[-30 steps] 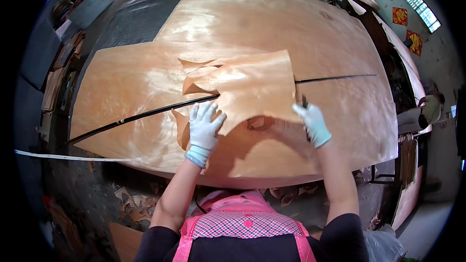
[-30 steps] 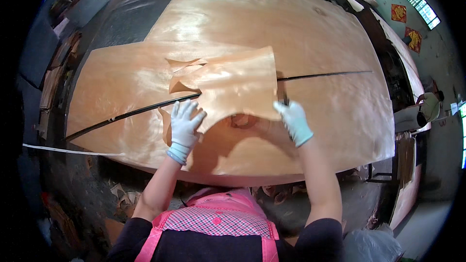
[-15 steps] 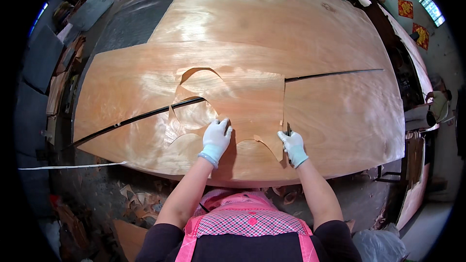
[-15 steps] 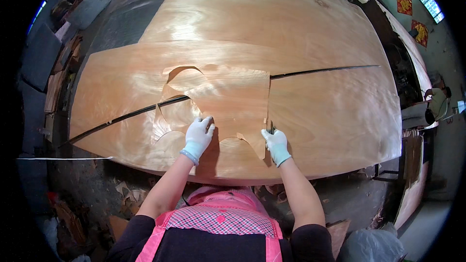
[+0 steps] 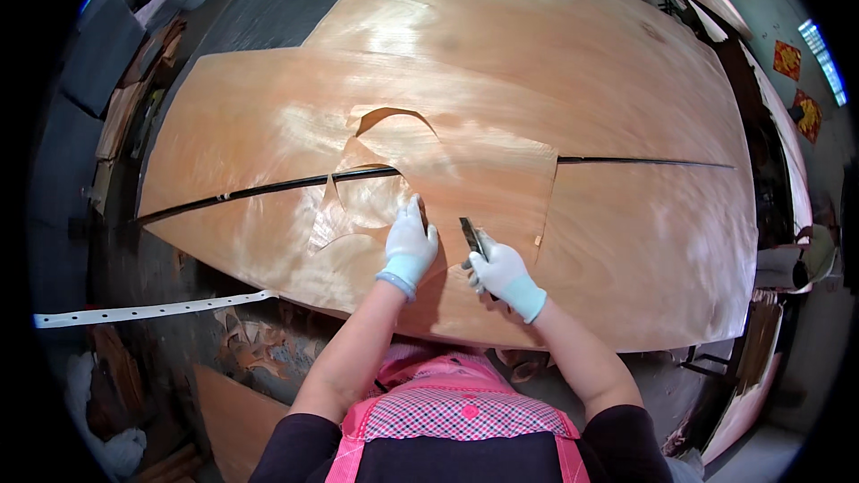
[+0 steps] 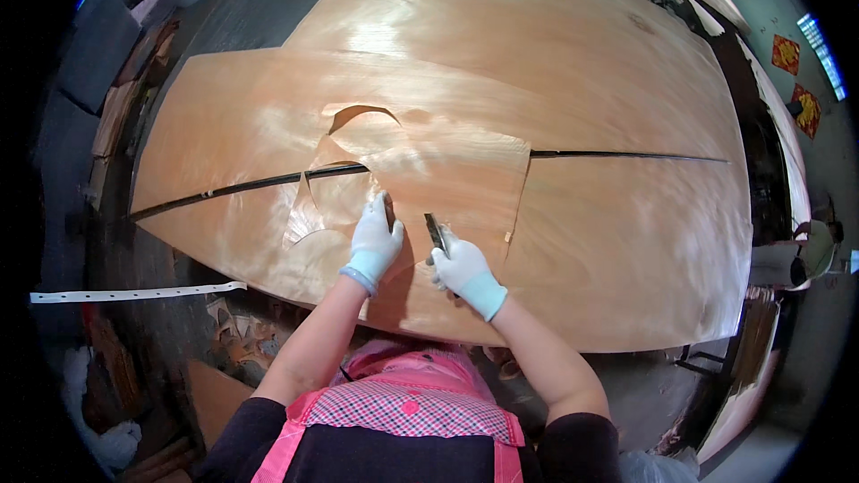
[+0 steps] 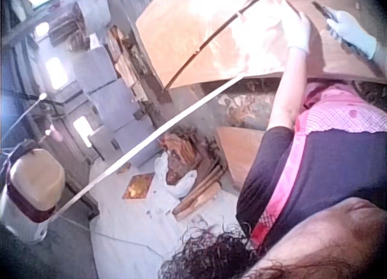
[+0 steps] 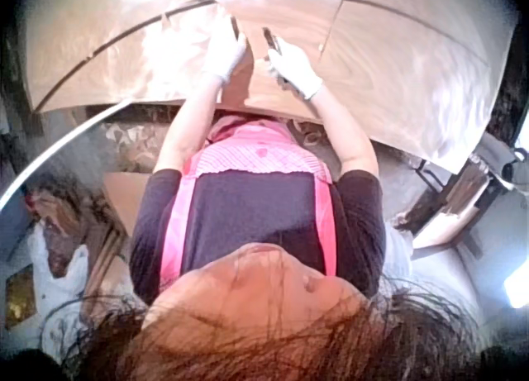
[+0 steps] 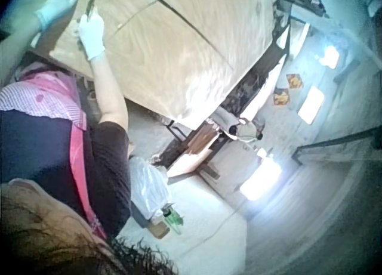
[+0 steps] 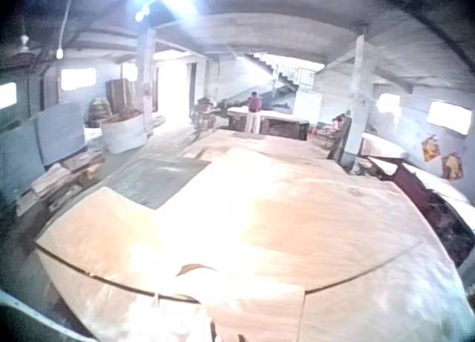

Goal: The person carries large sheets of wood veneer to a metal table, aligns them using a long pole, and cuts away damaged or excess sections using a utility knife. The person then applies small strips of tape to the veneer surface.

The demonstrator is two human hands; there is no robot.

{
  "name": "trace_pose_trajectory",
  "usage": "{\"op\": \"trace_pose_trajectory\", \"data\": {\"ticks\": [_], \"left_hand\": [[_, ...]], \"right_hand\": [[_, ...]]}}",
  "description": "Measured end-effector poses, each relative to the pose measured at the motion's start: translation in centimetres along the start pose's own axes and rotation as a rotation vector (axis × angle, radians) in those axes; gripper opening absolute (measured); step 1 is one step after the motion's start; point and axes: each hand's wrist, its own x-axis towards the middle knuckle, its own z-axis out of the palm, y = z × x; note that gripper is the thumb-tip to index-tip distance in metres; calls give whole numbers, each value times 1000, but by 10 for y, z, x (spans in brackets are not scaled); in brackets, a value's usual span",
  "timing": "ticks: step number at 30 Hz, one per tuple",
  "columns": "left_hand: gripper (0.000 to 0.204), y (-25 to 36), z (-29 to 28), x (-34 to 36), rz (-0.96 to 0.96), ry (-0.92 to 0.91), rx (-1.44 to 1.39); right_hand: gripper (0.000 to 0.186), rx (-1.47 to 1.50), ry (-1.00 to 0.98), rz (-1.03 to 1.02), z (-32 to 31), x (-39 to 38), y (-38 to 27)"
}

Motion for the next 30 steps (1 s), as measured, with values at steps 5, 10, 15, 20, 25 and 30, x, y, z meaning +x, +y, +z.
{"op": "trace_pose_trajectory", "data": {"ticks": [5, 10, 15, 20, 25, 30], "left_hand": [[48, 5, 2, 8, -4, -64, 31], [47, 9, 8, 8, -43, -66, 193], [50, 15, 15, 4, -44, -28, 282], [66, 29, 10, 3, -78, -23, 324], [67, 26, 9, 2, -99, -35, 294], [70, 32, 9, 5, -119, -51, 281]], "right_hand": [[62, -950, 154, -449, 27, 43, 13], [65, -1020, 98, -327, 43, 47, 1], [57, -979, -58, -203, -4, -11, 3], [69, -1263, -225, -129, -52, -21, -27], [72, -1636, -415, -276, -142, -22, -49], [66, -1794, -505, -621, -212, 0, -47]]}}
